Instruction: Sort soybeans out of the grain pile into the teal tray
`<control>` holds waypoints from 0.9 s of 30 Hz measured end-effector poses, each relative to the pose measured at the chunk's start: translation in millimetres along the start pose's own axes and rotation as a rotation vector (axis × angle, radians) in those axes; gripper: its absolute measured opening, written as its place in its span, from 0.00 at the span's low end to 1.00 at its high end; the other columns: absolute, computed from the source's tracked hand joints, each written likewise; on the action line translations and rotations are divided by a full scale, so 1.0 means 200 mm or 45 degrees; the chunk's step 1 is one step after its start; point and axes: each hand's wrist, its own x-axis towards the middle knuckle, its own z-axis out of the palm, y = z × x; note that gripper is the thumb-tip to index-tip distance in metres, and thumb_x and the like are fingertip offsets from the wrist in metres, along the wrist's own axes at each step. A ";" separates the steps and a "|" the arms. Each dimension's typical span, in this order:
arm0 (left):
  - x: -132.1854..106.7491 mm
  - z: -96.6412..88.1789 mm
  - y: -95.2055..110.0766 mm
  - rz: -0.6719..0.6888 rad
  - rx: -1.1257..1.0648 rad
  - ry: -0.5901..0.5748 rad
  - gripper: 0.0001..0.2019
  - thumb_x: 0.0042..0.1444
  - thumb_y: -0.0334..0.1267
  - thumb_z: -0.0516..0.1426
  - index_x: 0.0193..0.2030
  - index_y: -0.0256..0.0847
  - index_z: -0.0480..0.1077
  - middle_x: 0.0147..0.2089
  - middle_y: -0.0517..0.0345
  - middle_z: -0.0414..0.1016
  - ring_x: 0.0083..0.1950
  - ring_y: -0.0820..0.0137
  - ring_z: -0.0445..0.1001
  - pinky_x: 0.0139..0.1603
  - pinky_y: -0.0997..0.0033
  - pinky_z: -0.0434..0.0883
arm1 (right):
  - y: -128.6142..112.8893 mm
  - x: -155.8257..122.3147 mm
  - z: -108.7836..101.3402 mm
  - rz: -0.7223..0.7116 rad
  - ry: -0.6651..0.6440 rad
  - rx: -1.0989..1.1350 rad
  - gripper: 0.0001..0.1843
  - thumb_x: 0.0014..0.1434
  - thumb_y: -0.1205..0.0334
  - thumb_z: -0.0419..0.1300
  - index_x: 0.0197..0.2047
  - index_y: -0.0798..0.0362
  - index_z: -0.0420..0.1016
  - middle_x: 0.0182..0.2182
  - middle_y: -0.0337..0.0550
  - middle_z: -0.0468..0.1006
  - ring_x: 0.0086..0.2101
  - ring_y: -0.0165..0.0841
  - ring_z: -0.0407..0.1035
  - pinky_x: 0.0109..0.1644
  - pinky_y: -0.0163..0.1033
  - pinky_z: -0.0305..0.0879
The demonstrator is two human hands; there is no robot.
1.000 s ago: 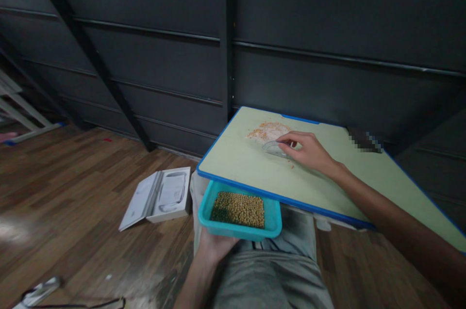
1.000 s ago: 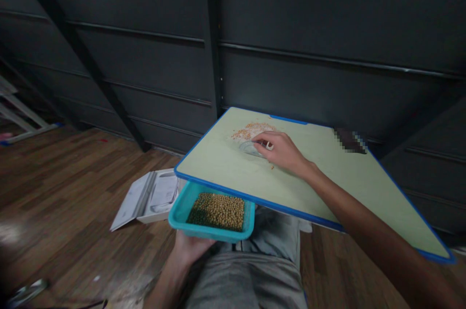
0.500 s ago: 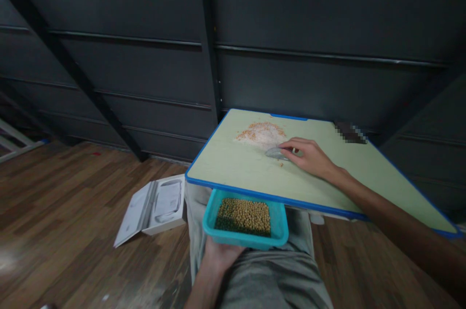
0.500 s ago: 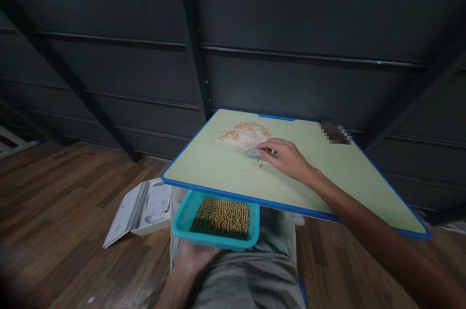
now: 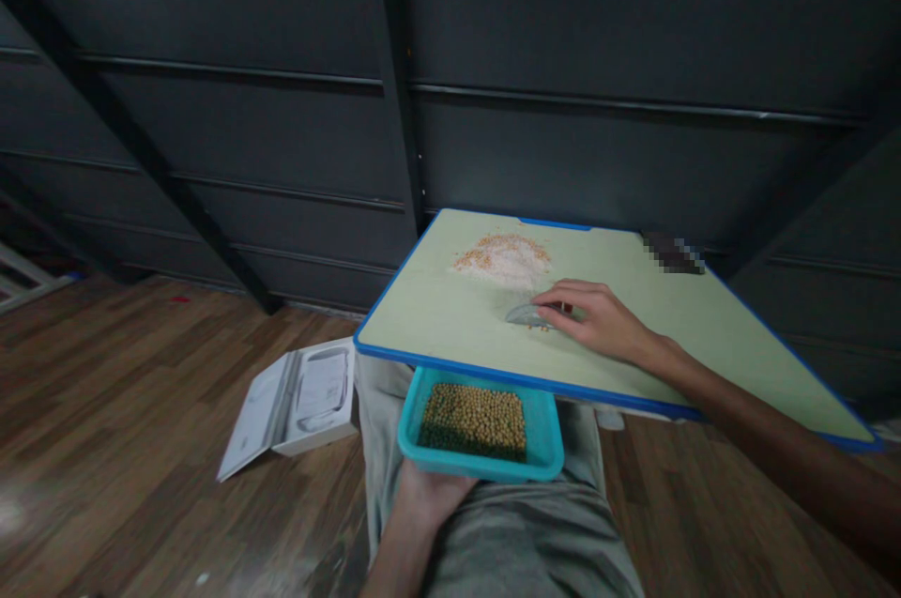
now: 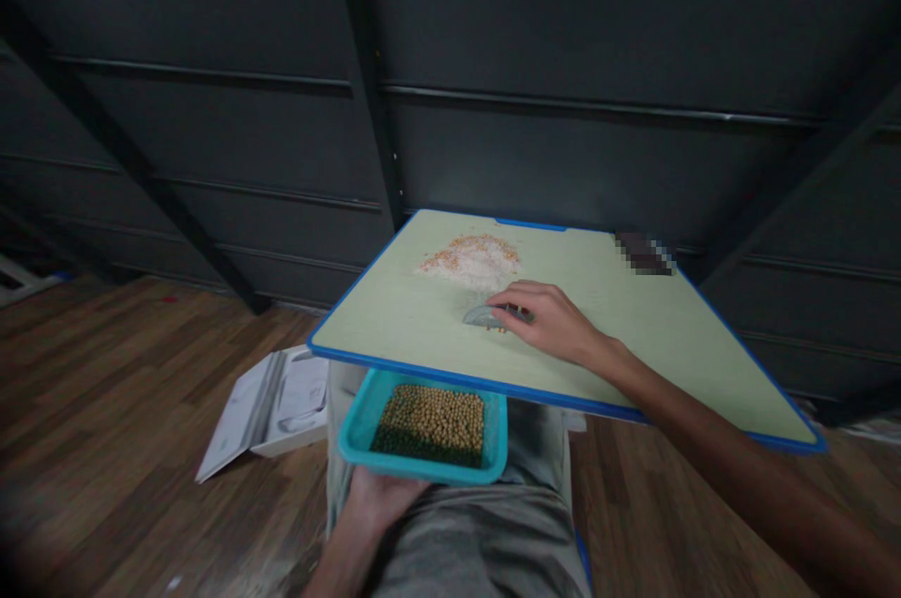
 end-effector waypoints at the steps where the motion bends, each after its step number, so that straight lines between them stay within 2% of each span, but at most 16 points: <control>1: 0.00 0.01 -0.01 -0.005 -0.004 -0.004 0.21 0.71 0.40 0.49 0.64 0.47 0.76 0.59 0.48 0.85 0.52 0.56 0.85 0.62 0.48 0.74 | -0.04 -0.01 0.00 -0.012 -0.015 0.025 0.12 0.72 0.58 0.60 0.52 0.47 0.84 0.42 0.45 0.86 0.41 0.37 0.79 0.47 0.44 0.73; 6: 0.01 0.03 -0.07 -0.022 0.003 0.014 0.23 0.71 0.40 0.49 0.68 0.48 0.71 0.59 0.47 0.84 0.52 0.54 0.84 0.62 0.46 0.73 | -0.18 -0.01 -0.02 -0.069 -0.014 0.025 0.12 0.72 0.58 0.60 0.53 0.45 0.84 0.43 0.44 0.86 0.42 0.38 0.79 0.48 0.45 0.74; 10: 0.01 -0.02 -0.08 -0.040 -0.025 0.034 0.22 0.71 0.41 0.47 0.66 0.50 0.74 0.54 0.49 0.87 0.52 0.53 0.84 0.62 0.44 0.73 | -0.17 0.00 -0.05 -0.006 0.024 -0.067 0.11 0.71 0.59 0.61 0.51 0.46 0.84 0.42 0.45 0.86 0.40 0.38 0.79 0.47 0.45 0.74; 13: 0.01 -0.04 -0.08 -0.049 -0.052 0.034 0.22 0.71 0.40 0.47 0.66 0.52 0.74 0.52 0.51 0.88 0.54 0.53 0.84 0.63 0.44 0.72 | -0.16 -0.02 -0.06 0.061 -0.034 -0.087 0.11 0.70 0.60 0.61 0.50 0.46 0.85 0.42 0.45 0.86 0.39 0.38 0.79 0.46 0.44 0.74; 17: 0.02 -0.02 -0.09 -0.057 -0.034 0.040 0.22 0.71 0.40 0.48 0.67 0.51 0.73 0.55 0.50 0.87 0.54 0.54 0.84 0.63 0.45 0.73 | -0.22 -0.08 -0.04 0.053 -0.128 -0.058 0.11 0.71 0.60 0.61 0.51 0.45 0.84 0.40 0.43 0.86 0.37 0.35 0.79 0.43 0.42 0.74; 21: 0.03 0.02 -0.10 -0.063 -0.039 0.025 0.23 0.71 0.42 0.49 0.68 0.48 0.72 0.58 0.47 0.85 0.56 0.52 0.83 0.66 0.42 0.70 | -0.29 -0.11 -0.02 -0.034 -0.143 -0.011 0.12 0.72 0.59 0.60 0.52 0.44 0.84 0.41 0.42 0.86 0.40 0.36 0.80 0.46 0.43 0.75; 27: 0.03 -0.02 -0.10 -0.080 -0.067 0.008 0.24 0.70 0.39 0.49 0.70 0.52 0.69 0.61 0.48 0.83 0.60 0.51 0.81 0.66 0.40 0.69 | -0.25 -0.07 0.00 -0.016 -0.091 -0.006 0.13 0.72 0.60 0.60 0.54 0.43 0.84 0.43 0.43 0.86 0.42 0.37 0.80 0.49 0.45 0.76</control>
